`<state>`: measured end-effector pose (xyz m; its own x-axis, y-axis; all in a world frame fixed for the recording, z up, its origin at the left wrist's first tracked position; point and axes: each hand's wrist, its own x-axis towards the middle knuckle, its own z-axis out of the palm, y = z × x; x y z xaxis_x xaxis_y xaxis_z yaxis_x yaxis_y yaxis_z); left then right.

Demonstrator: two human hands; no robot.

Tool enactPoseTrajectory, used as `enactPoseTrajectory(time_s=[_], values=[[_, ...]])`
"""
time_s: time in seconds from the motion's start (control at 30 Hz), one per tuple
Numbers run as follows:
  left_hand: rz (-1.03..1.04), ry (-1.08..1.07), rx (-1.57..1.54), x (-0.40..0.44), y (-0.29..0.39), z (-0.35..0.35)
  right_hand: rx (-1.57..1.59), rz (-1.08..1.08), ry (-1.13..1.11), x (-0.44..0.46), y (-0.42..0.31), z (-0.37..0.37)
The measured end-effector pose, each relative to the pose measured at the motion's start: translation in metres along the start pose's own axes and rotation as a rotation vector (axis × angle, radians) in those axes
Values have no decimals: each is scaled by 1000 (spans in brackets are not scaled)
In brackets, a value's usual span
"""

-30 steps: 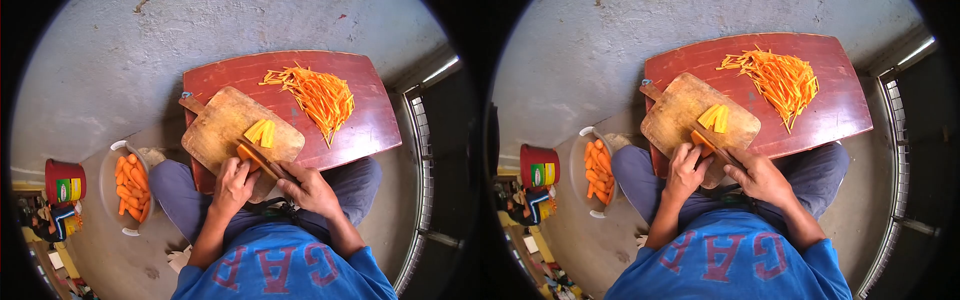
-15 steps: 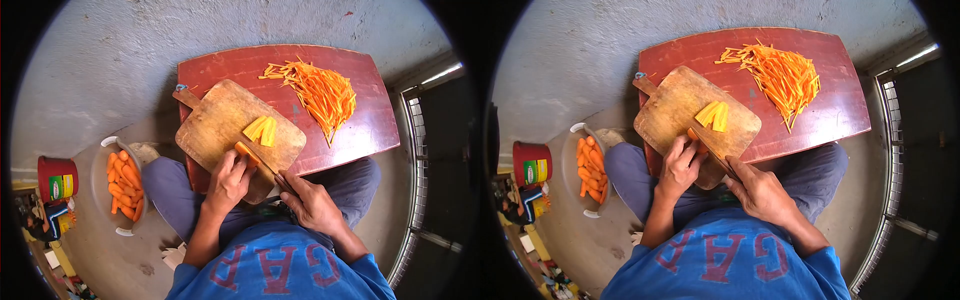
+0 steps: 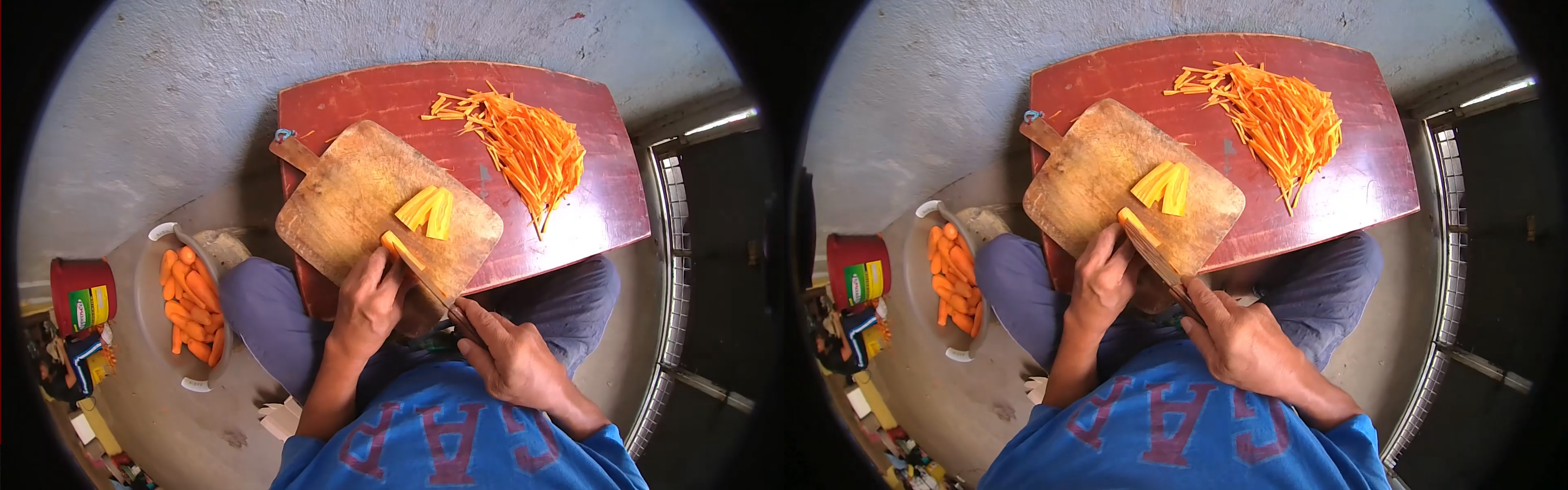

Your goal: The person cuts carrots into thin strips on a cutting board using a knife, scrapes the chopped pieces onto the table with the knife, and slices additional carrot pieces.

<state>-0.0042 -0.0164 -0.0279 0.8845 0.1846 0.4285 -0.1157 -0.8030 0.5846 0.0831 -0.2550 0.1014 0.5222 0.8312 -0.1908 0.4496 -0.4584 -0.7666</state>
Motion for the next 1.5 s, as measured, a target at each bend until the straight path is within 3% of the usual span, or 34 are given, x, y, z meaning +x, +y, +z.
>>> enactPoseTrajectory(time_s=[0.47,0.77,1.0,1.17,1.5], values=[[-13,-36,-10,2,4,-2,7,-82,72,41,23,27],[-12,1,-41,1,1,0,13,44,-8,12,-9,5],[-30,-54,-28,-6,1,-4,-29,-96,69,42,12,30],[-2,29,-46,-1,1,2,-19,-43,29,12,-4,12],[-13,-28,-3,-1,3,-3,46,-5,9,38,11,23]])
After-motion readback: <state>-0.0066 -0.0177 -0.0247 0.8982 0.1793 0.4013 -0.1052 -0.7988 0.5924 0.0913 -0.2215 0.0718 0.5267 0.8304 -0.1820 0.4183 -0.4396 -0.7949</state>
